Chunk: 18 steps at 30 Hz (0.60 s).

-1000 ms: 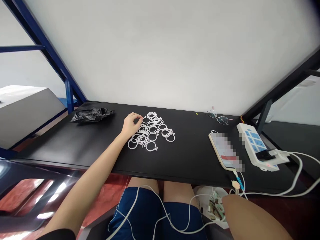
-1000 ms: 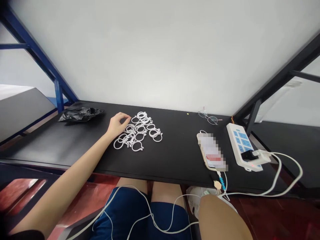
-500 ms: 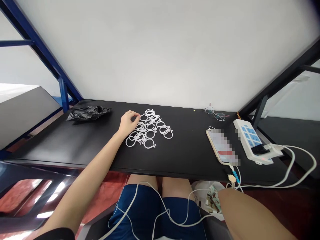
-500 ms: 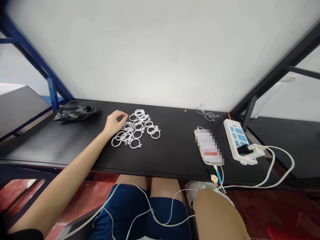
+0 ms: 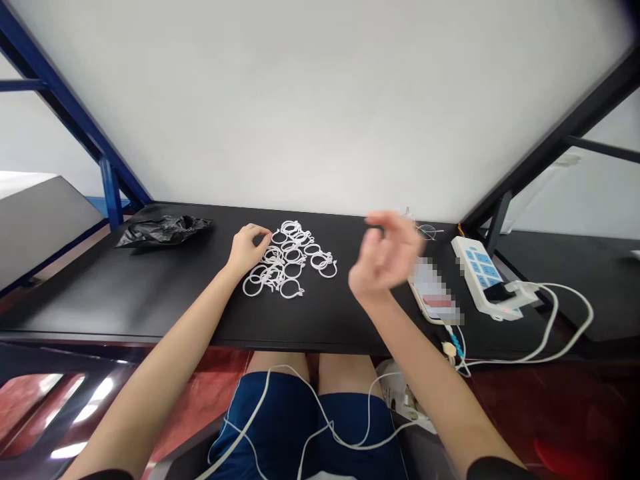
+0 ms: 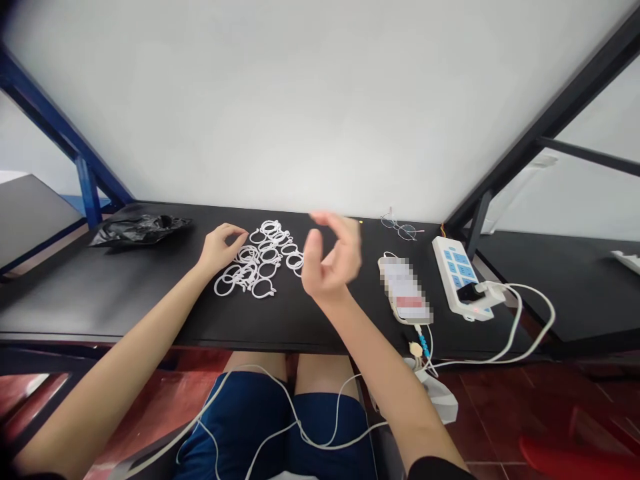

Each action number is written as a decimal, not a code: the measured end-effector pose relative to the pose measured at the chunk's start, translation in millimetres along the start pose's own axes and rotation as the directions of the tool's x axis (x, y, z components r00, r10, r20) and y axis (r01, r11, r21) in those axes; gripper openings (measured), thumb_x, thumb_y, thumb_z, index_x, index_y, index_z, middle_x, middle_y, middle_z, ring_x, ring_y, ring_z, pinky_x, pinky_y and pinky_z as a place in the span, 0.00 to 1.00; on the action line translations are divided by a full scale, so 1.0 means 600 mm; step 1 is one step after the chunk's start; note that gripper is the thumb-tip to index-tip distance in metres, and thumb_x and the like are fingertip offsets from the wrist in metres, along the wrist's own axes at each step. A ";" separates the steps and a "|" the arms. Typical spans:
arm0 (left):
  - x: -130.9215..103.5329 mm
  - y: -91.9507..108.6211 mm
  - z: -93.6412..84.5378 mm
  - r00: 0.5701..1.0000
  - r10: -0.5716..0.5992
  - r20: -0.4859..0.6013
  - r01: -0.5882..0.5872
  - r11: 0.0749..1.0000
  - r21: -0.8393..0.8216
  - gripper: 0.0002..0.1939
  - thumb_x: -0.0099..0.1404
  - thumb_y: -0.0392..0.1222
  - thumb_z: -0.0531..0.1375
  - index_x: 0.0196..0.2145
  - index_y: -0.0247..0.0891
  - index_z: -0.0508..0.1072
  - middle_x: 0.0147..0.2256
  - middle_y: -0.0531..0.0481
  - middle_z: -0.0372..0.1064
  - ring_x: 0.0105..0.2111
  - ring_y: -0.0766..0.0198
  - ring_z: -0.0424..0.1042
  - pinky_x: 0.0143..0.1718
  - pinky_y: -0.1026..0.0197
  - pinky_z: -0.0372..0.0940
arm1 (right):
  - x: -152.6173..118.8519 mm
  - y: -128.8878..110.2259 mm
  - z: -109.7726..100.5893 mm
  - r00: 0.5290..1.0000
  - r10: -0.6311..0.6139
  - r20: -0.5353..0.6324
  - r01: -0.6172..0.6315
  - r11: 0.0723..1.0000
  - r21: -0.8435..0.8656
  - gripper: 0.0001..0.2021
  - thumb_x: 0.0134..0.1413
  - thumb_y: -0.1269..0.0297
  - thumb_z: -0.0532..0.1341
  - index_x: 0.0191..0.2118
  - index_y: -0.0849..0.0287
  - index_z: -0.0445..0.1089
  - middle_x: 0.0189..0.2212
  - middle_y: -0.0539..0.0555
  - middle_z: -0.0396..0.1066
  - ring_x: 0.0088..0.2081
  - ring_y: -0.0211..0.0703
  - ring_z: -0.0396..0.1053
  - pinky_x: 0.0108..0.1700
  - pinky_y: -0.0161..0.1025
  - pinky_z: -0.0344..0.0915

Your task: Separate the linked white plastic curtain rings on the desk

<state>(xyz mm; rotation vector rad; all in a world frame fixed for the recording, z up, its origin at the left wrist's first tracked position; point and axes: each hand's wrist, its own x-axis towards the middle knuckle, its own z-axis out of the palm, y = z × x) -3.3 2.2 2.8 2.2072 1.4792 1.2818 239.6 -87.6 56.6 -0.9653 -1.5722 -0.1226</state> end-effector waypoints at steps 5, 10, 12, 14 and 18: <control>-0.001 0.001 0.002 0.999 0.023 0.027 -0.024 0.999 0.028 0.11 0.63 0.46 0.55 0.32 0.39 0.75 0.36 0.47 0.74 0.38 0.58 0.71 0.45 0.55 0.65 | -0.029 0.050 0.030 0.988 0.078 0.132 -0.077 0.997 -0.013 0.13 0.62 0.60 0.49 0.36 0.53 0.70 0.28 0.55 0.70 0.33 0.48 0.70 0.39 0.47 0.69; -0.003 -0.003 0.006 0.998 0.036 0.058 -0.038 0.999 0.038 0.11 0.63 0.46 0.56 0.33 0.39 0.75 0.36 0.47 0.74 0.39 0.57 0.71 0.44 0.55 0.64 | -0.052 0.085 0.042 0.945 0.286 0.158 -0.281 0.958 -0.051 0.13 0.58 0.62 0.49 0.33 0.54 0.70 0.20 0.50 0.65 0.22 0.40 0.64 0.31 0.39 0.64; -0.004 -0.004 0.007 0.997 0.038 0.068 -0.040 0.998 0.038 0.11 0.63 0.46 0.56 0.33 0.39 0.75 0.36 0.47 0.73 0.38 0.57 0.70 0.43 0.55 0.64 | -0.052 0.090 0.041 0.931 0.345 0.123 -0.342 0.939 -0.044 0.12 0.56 0.62 0.49 0.31 0.54 0.69 0.17 0.48 0.61 0.20 0.39 0.61 0.28 0.38 0.61; -0.005 -0.004 0.008 0.996 0.042 0.075 -0.045 0.998 0.041 0.11 0.63 0.47 0.56 0.32 0.39 0.74 0.35 0.47 0.73 0.38 0.57 0.70 0.42 0.55 0.63 | -0.048 0.096 0.038 0.910 0.404 0.096 -0.402 0.915 -0.044 0.10 0.54 0.62 0.50 0.29 0.54 0.68 0.16 0.46 0.57 0.19 0.38 0.58 0.26 0.37 0.58; -0.006 0.003 0.006 0.997 0.053 0.057 -0.057 0.996 0.068 0.12 0.62 0.48 0.56 0.24 0.39 0.68 0.29 0.48 0.68 0.32 0.60 0.67 0.37 0.57 0.61 | -0.042 0.115 0.033 0.833 0.550 0.065 -0.552 0.833 0.028 0.08 0.50 0.64 0.52 0.26 0.55 0.67 0.15 0.45 0.53 0.18 0.37 0.54 0.24 0.36 0.54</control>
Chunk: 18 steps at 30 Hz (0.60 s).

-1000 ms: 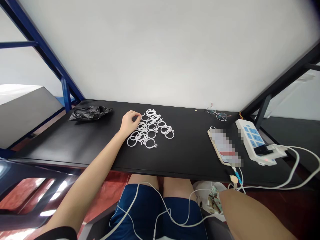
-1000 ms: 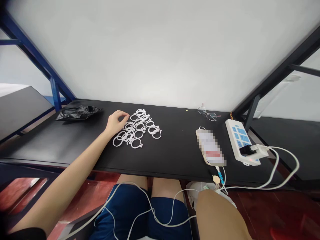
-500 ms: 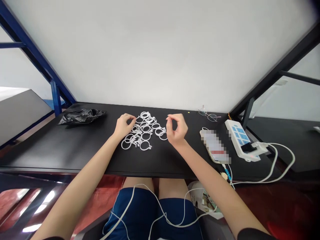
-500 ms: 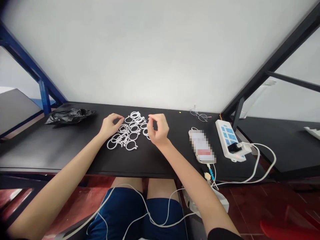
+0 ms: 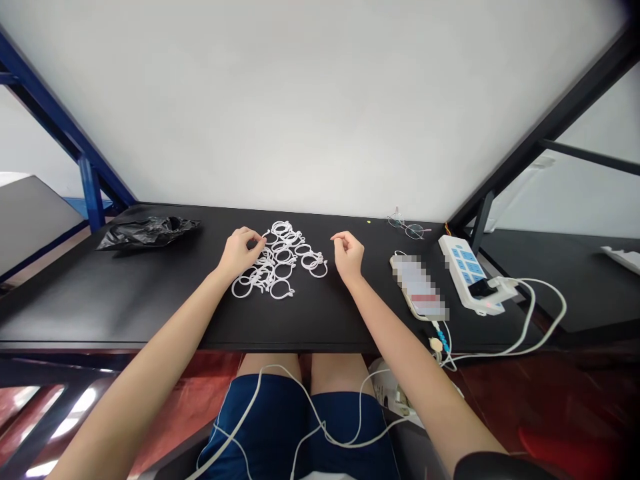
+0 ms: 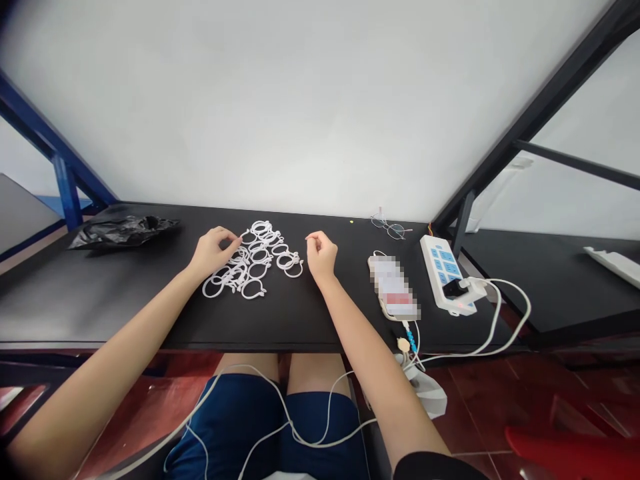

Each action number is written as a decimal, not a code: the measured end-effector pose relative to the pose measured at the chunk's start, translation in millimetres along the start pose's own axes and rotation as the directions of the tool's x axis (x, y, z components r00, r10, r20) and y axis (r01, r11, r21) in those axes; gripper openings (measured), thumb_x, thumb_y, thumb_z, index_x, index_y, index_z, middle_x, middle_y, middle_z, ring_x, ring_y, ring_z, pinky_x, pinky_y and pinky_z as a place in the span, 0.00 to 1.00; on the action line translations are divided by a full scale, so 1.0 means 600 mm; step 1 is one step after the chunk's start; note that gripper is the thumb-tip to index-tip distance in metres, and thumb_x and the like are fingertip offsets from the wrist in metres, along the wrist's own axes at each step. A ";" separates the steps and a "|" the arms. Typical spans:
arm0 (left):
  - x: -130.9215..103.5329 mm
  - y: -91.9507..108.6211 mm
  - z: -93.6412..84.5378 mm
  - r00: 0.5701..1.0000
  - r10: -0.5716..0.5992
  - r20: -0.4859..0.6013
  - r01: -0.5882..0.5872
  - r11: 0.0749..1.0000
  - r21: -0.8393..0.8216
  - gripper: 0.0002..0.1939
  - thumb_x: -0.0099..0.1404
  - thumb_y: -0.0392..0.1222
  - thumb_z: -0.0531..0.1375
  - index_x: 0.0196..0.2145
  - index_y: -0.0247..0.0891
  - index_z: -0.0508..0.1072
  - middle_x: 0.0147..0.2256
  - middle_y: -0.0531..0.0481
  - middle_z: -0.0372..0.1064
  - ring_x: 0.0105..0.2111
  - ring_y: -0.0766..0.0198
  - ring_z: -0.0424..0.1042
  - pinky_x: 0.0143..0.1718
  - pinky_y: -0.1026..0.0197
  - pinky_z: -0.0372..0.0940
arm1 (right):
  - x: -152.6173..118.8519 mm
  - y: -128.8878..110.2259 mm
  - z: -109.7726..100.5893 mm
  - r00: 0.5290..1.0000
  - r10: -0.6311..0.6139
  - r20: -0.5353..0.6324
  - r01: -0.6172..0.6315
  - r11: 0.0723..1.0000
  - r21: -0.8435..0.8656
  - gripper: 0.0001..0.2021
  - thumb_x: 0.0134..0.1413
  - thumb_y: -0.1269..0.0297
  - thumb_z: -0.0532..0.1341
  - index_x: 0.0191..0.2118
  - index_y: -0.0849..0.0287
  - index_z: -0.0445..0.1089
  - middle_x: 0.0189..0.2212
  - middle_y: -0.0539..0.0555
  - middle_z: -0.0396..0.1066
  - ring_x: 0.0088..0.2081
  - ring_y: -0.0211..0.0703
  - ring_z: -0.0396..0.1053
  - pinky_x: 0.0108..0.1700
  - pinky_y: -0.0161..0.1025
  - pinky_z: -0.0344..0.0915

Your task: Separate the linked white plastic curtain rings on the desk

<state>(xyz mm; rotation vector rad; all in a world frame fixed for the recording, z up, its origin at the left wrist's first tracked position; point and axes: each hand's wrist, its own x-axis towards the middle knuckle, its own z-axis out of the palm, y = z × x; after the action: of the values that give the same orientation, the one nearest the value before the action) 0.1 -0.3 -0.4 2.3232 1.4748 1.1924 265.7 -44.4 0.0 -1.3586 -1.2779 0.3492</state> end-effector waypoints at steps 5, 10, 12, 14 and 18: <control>-0.002 0.005 -0.006 0.999 -0.005 -0.044 0.006 1.000 0.015 0.23 0.61 0.45 0.55 0.17 0.39 0.46 0.17 0.55 0.48 0.21 0.67 0.52 0.28 0.60 0.52 | 0.010 0.020 0.001 0.989 0.145 0.026 -0.146 0.988 0.047 0.09 0.48 0.64 0.52 0.24 0.56 0.67 0.14 0.44 0.51 0.18 0.37 0.52 0.25 0.36 0.53; -0.008 0.016 -0.008 0.992 -0.092 -0.087 0.088 0.995 -0.049 0.24 0.62 0.43 0.55 0.18 0.38 0.42 0.17 0.57 0.37 0.19 0.71 0.41 0.23 0.62 0.45 | 0.013 0.028 0.006 0.987 0.148 0.058 -0.152 0.986 0.073 0.09 0.48 0.64 0.53 0.23 0.58 0.68 0.13 0.43 0.49 0.17 0.35 0.49 0.23 0.35 0.49; -0.010 0.025 -0.010 0.984 -0.087 -0.155 0.074 0.994 -0.085 0.25 0.63 0.44 0.55 0.19 0.38 0.42 0.17 0.58 0.36 0.19 0.71 0.40 0.23 0.62 0.44 | 0.014 0.030 0.008 0.988 0.144 0.057 -0.148 0.985 0.087 0.09 0.47 0.65 0.53 0.22 0.58 0.68 0.13 0.43 0.49 0.17 0.34 0.48 0.23 0.34 0.48; -0.011 0.031 -0.010 0.982 -0.070 -0.177 0.051 0.992 -0.112 0.26 0.65 0.46 0.55 0.19 0.38 0.42 0.18 0.58 0.36 0.19 0.72 0.40 0.23 0.62 0.44 | 0.016 0.033 0.009 0.989 0.138 0.057 -0.143 0.985 0.093 0.09 0.48 0.66 0.53 0.22 0.58 0.68 0.14 0.44 0.51 0.18 0.35 0.49 0.23 0.34 0.48; -0.012 0.030 -0.005 0.991 0.012 -0.136 -0.025 0.995 -0.096 0.26 0.67 0.47 0.54 0.19 0.37 0.43 0.17 0.58 0.36 0.19 0.72 0.40 0.22 0.63 0.44 | 0.020 0.042 0.010 0.990 0.131 0.053 -0.136 0.986 0.097 0.10 0.49 0.67 0.51 0.24 0.58 0.68 0.15 0.45 0.55 0.19 0.36 0.53 0.24 0.34 0.50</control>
<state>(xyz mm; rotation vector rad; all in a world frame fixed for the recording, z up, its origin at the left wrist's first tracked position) 9.1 -16.1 7.0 2.2369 1.4043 1.4186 276.5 -24.6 -17.4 -1.3601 -1.1943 0.5341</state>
